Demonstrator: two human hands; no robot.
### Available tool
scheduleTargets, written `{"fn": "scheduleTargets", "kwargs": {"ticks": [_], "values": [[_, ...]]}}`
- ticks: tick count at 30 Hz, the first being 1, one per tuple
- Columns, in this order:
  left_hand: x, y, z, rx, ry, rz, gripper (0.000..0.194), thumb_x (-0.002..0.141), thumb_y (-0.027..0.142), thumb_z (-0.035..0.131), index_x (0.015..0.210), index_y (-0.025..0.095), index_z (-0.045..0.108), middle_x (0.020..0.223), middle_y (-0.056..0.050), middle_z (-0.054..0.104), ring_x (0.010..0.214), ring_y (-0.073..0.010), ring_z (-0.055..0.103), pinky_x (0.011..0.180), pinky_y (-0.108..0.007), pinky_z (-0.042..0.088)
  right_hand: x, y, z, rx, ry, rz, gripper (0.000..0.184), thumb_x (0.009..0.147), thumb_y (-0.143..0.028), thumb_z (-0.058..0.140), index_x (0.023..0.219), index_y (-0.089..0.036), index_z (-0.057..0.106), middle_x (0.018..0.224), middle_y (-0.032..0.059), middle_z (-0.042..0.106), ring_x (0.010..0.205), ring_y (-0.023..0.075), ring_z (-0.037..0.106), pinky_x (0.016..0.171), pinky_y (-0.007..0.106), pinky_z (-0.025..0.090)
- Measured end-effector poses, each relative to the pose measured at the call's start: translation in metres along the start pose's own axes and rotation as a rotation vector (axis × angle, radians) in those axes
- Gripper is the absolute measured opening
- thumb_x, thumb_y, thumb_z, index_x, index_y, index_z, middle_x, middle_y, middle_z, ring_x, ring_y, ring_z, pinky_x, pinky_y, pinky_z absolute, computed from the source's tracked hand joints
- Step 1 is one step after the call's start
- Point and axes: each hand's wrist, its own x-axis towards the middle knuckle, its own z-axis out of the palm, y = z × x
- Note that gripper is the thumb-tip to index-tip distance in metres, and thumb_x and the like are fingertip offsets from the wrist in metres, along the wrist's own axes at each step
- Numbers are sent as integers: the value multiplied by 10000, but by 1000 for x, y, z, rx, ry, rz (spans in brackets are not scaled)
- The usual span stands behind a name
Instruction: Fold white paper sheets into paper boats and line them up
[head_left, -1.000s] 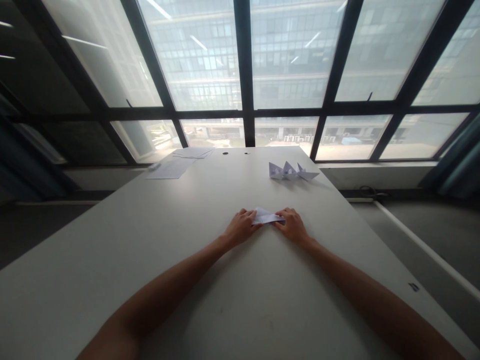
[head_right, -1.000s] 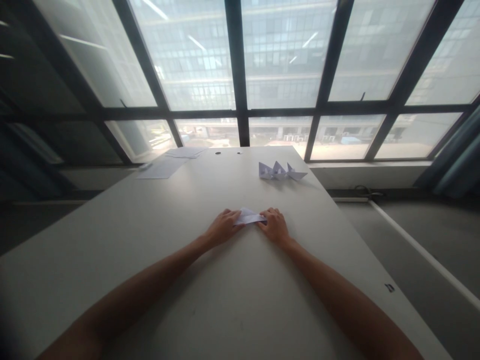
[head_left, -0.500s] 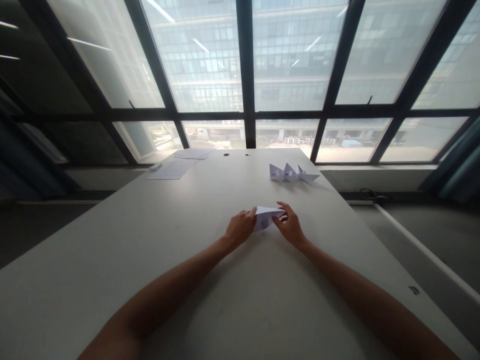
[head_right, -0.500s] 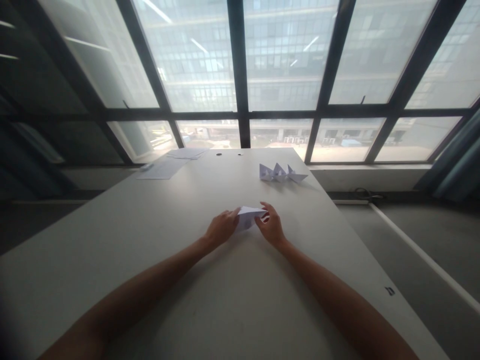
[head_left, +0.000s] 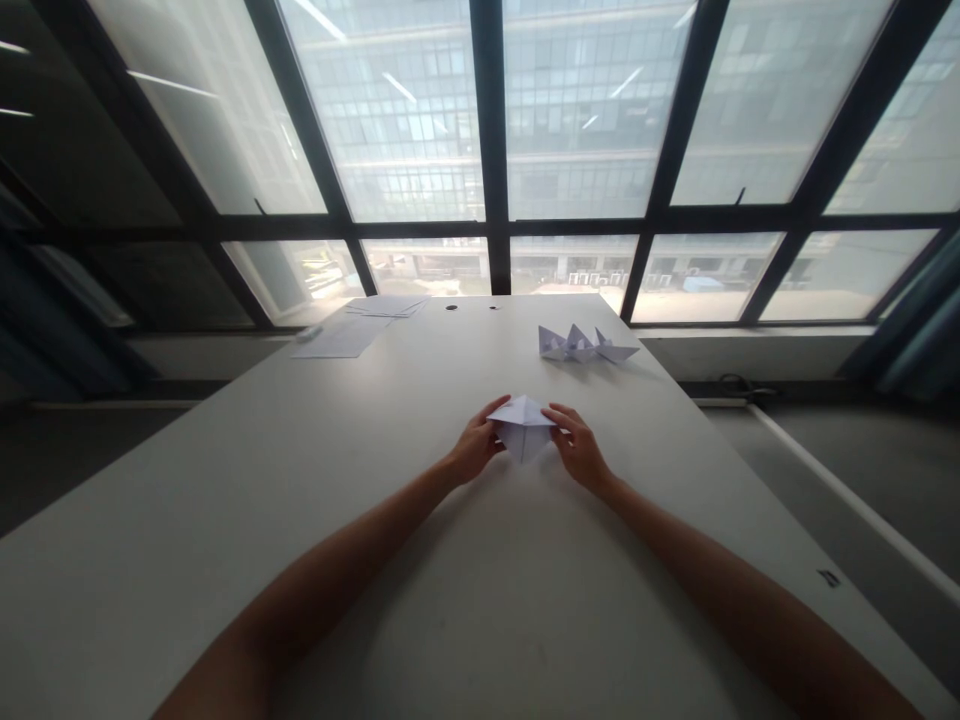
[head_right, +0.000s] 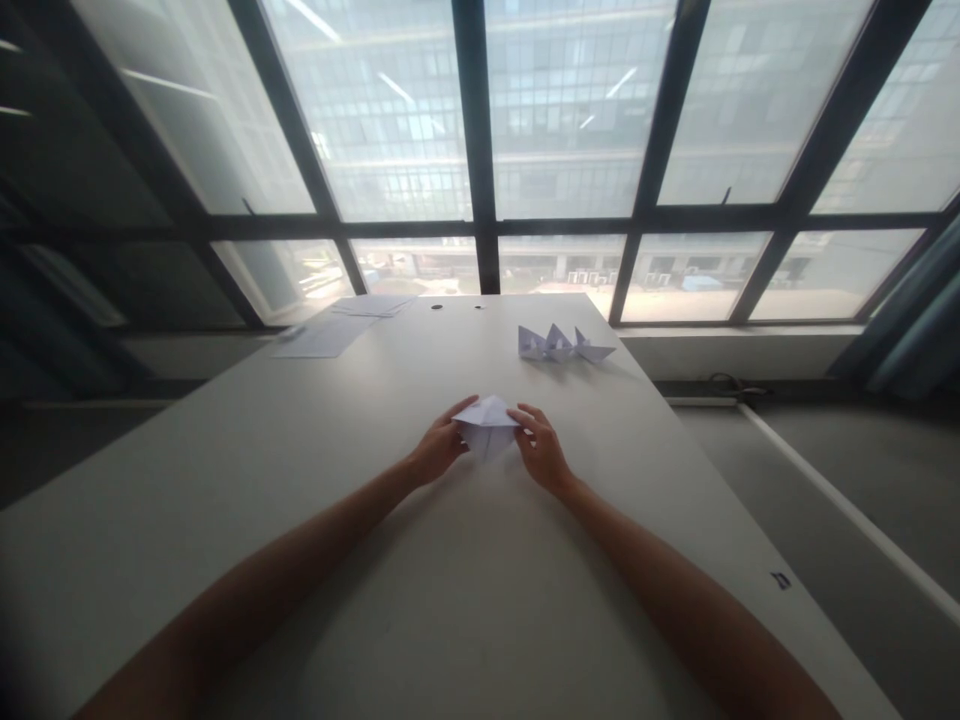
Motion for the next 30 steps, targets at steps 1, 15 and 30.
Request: {"fn": "scheduleTargets", "kwargs": {"ticks": [1, 15, 30], "values": [[-1, 2, -1, -44, -37, -20, 593, 784, 240, 695, 1356, 245, 539, 1109, -98, 648, 899, -197, 615, 721, -294, 523, 0, 1, 0, 19, 4, 1, 362, 915, -245, 485, 1237, -280, 647, 1340, 91, 513, 1066, 221, 588, 718, 317, 585], [-5, 0, -1, 183, -143, 20, 805, 706, 274, 798, 1422, 211, 435, 1135, -104, 646, 869, -179, 644, 788, -310, 537, 2, -9, -6, 92, 67, 20, 359, 801, -148, 453, 1001, -223, 741, 1178, 77, 626, 1037, 220, 583, 744, 321, 551], [-15, -7, 4, 1244, -393, 501, 273, 919, 245, 565, 1148, 252, 712, 1356, -66, 590, 1276, -242, 520, 1122, -426, 363, -2, 9, -4, -508, 3, -29, 320, 720, -37, 583, 960, -199, 720, 1068, 100, 625, 1015, 243, 567, 936, 415, 464]]}}
